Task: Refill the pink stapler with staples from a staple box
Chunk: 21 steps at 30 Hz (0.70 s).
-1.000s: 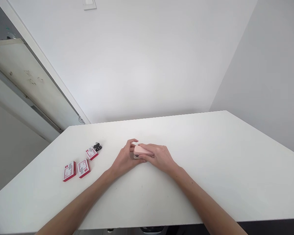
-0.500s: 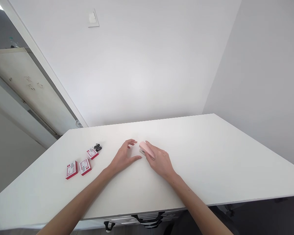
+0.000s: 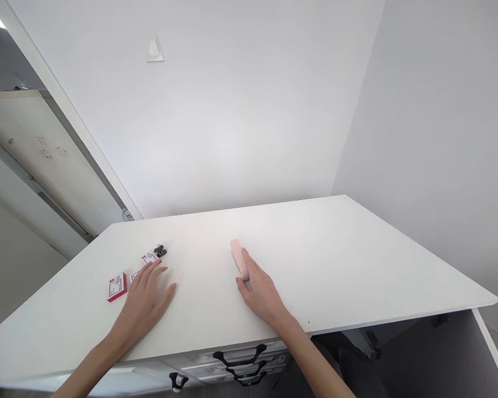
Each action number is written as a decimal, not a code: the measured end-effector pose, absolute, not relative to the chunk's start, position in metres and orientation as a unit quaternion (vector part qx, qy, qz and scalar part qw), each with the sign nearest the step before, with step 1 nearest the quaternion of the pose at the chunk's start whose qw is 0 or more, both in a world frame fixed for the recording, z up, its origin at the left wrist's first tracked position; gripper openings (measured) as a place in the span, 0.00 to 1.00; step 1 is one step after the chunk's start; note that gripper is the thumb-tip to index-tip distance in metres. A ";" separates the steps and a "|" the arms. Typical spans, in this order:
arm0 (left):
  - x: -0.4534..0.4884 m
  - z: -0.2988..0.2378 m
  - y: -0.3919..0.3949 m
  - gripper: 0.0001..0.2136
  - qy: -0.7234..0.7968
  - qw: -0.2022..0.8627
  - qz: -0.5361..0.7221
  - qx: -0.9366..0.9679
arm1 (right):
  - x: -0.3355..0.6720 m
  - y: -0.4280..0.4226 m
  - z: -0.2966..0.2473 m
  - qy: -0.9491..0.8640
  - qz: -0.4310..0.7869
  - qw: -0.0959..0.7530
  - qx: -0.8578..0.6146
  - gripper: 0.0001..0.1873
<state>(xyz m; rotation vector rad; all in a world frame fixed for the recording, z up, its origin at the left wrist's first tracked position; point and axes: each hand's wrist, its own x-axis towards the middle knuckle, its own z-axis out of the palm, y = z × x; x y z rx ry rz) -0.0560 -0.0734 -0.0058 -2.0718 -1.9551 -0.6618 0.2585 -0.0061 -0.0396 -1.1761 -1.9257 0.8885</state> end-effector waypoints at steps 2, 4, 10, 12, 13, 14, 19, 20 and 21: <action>-0.069 -0.008 -0.090 0.24 -0.691 0.105 -0.206 -0.685 | 0.259 -0.010 -0.037 -0.743 0.346 0.351 -0.452 0.39; -0.075 -0.013 -0.102 0.28 -0.711 0.092 -0.187 -0.671 | 0.260 -0.011 -0.035 -0.743 0.351 0.357 -0.444 0.39; -0.054 -0.021 -0.116 0.30 -0.650 0.042 -0.200 -0.732 | 0.262 -0.012 -0.032 -0.732 0.361 0.375 -0.440 0.38; -0.038 -0.013 -0.114 0.29 -0.611 -0.004 -0.195 -0.767 | 0.262 -0.014 -0.029 -0.719 0.369 0.379 -0.452 0.38; -0.030 -0.008 -0.112 0.28 -0.594 -0.026 -0.191 -0.781 | 0.262 -0.014 -0.028 -0.711 0.376 0.380 -0.456 0.37; -0.022 -0.003 -0.110 0.28 -0.581 -0.046 -0.187 -0.791 | 0.263 -0.015 -0.026 -0.705 0.385 0.381 -0.457 0.36; -0.002 0.001 -0.096 0.26 -0.554 -0.061 -0.189 -0.808 | 0.264 -0.014 -0.020 -0.692 0.434 0.389 -0.425 0.26; -0.001 -0.002 -0.092 0.26 -0.562 -0.045 -0.194 -0.803 | 0.265 -0.013 -0.020 -0.688 0.439 0.393 -0.423 0.24; -0.001 -0.006 -0.089 0.25 -0.571 -0.032 -0.196 -0.796 | 0.265 -0.013 -0.020 -0.684 0.443 0.397 -0.422 0.23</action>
